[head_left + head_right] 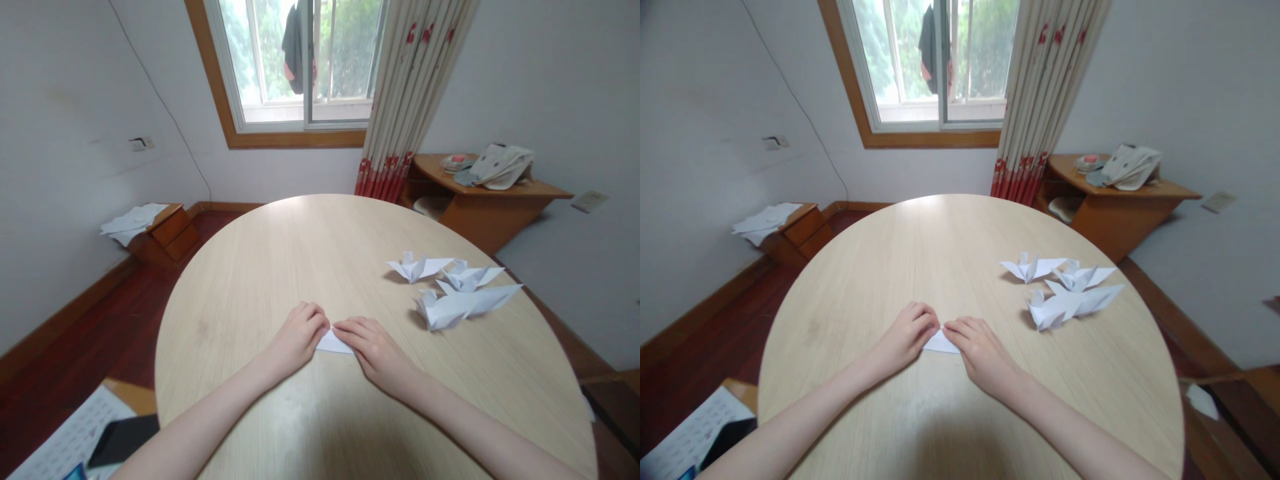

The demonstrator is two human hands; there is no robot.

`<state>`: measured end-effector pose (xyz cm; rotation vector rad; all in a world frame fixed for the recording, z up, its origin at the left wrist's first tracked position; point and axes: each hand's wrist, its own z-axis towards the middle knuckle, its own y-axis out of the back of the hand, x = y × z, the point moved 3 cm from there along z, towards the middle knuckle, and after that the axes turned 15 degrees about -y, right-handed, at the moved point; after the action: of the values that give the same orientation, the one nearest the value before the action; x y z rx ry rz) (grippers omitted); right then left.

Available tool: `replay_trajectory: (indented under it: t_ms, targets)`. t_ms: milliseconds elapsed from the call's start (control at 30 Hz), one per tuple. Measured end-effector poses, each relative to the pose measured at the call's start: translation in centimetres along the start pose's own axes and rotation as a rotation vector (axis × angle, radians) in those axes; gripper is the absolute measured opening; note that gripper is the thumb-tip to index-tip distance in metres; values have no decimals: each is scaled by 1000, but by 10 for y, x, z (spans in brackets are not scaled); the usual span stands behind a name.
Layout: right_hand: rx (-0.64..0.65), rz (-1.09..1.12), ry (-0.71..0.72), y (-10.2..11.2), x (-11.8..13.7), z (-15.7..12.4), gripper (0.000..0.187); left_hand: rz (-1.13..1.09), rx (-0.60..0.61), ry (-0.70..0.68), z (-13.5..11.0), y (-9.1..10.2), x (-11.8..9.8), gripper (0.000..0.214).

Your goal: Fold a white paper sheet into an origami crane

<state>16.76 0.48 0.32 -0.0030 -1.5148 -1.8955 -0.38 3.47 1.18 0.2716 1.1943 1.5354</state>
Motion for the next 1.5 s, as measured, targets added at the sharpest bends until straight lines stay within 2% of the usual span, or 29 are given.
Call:
replay_trajectory:
  t_ms: [133,267,400,600,733,933,1167,1367,1500]
  targets:
    - [47,-73,-22,-8,0,-10,50,-36,-32,-3,-1,2,0,15]
    - [103,-129,-57,-11,5,-18,59,-125,-24,55,-2,0,4,14]
    - [198,-148,-71,-8,14,-19,53,-179,-3,77,-3,1,10,14]
    - [382,-149,-152,-9,16,-19,69,-229,86,82,-1,9,12,14]
    - [434,-138,-166,-10,12,-18,81,-299,148,86,-1,17,14,13]
    - [409,-134,-177,-8,3,-10,74,-370,193,133,-4,25,17,18]
    - [358,-153,-148,-4,-10,1,62,-252,238,85,-5,27,15,25]
    - [269,-147,-186,-5,-20,6,51,-227,277,95,-5,23,12,34]
    - [162,-195,-217,-12,-31,5,53,-198,306,87,-5,19,9,47]
